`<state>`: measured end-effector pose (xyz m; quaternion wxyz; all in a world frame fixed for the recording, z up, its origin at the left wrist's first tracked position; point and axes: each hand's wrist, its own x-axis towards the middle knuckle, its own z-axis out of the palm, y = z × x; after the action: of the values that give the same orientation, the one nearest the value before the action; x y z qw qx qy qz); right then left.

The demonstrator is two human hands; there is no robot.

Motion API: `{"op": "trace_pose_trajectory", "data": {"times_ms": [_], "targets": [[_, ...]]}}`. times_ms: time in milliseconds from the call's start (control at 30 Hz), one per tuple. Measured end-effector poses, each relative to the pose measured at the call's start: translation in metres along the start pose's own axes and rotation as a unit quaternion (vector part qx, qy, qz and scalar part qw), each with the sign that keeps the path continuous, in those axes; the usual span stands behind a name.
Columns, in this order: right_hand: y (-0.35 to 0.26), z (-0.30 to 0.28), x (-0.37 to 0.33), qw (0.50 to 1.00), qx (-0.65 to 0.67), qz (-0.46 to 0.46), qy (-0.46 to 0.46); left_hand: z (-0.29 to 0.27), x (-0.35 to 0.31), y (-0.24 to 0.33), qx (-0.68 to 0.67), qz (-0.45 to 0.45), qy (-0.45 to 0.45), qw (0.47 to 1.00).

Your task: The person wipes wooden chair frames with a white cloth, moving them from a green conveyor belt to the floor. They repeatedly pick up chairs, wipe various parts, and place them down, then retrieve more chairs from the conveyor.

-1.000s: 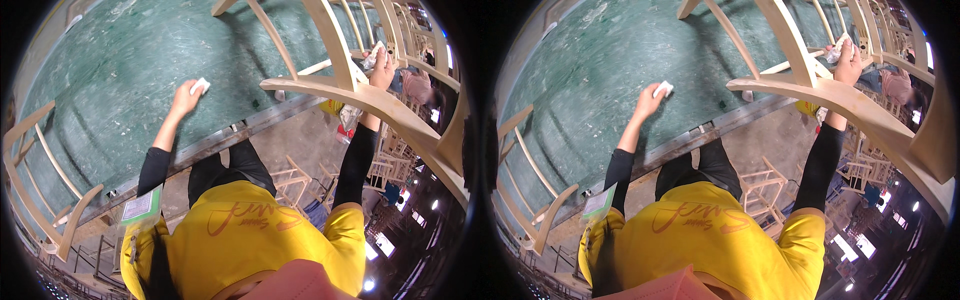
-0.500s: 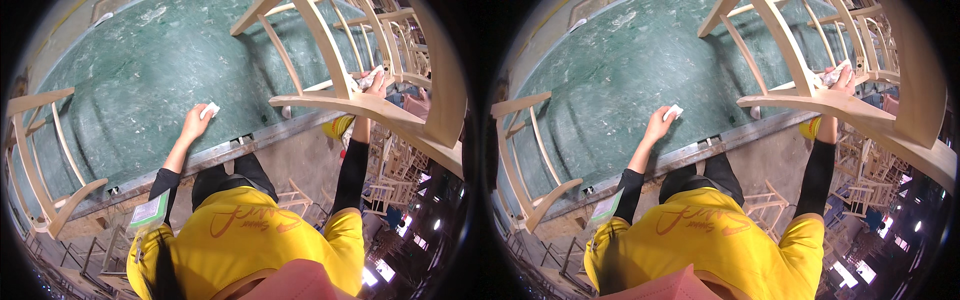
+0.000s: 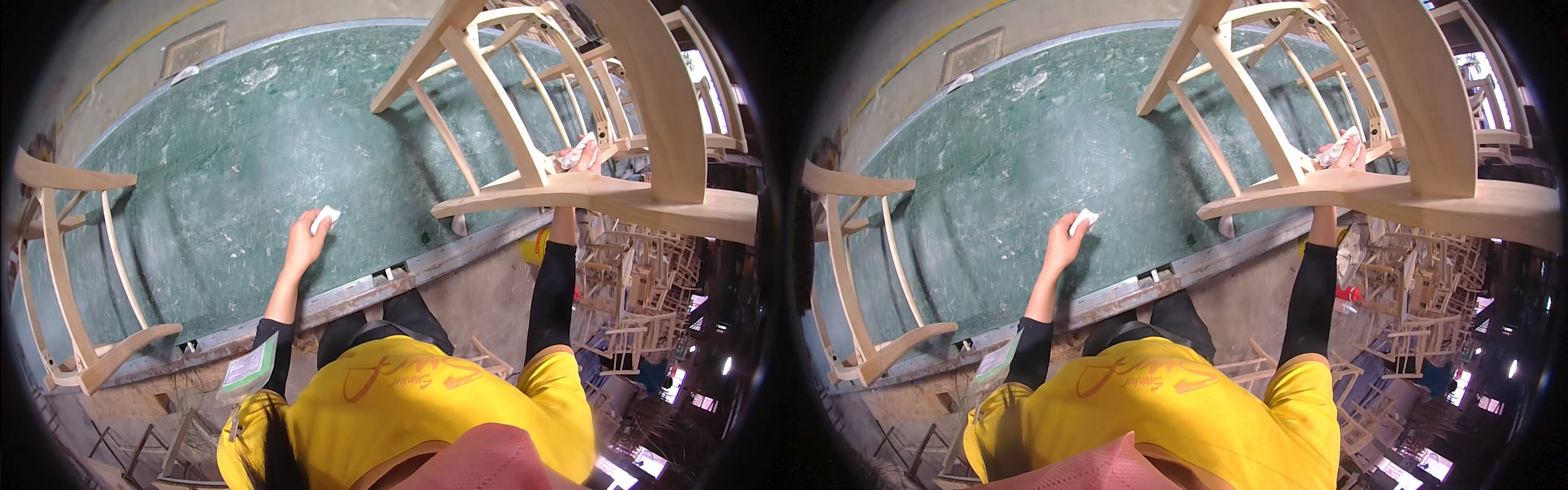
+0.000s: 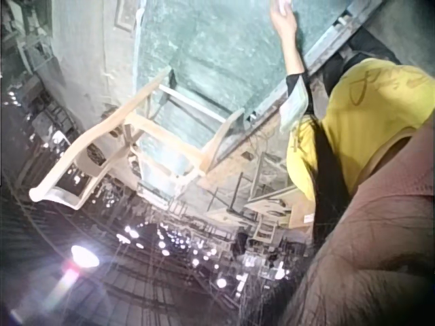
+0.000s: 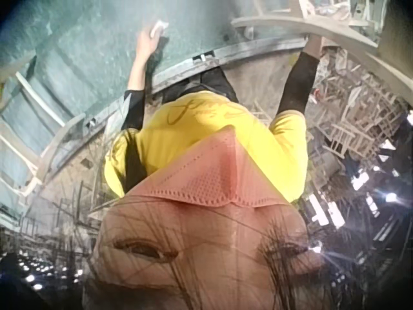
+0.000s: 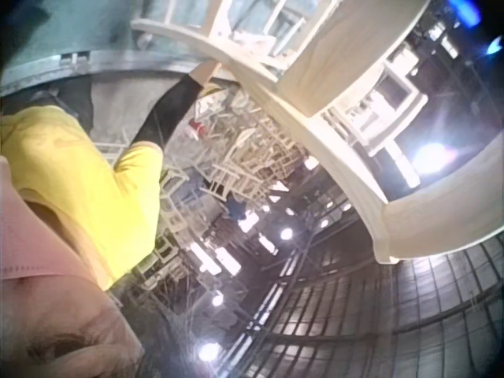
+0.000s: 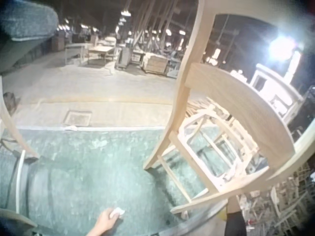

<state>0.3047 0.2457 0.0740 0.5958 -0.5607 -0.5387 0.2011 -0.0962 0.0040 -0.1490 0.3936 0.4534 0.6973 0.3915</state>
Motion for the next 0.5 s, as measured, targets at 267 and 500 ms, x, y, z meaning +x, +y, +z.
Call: {"op": "trace_pose_trajectory", "data": {"times_ms": [267, 500], "targets": [[0.013, 0.009, 0.013, 0.992, 0.106, 0.044, 0.059, 0.019, -0.005, 0.033, -0.013, 0.02, -0.021, 0.999], [-0.006, 0.024, 0.03, 0.965, -0.208, -0.134, 0.092, 0.102, -0.004, 0.133, -0.177, 0.147, -0.012, 0.973]]}}
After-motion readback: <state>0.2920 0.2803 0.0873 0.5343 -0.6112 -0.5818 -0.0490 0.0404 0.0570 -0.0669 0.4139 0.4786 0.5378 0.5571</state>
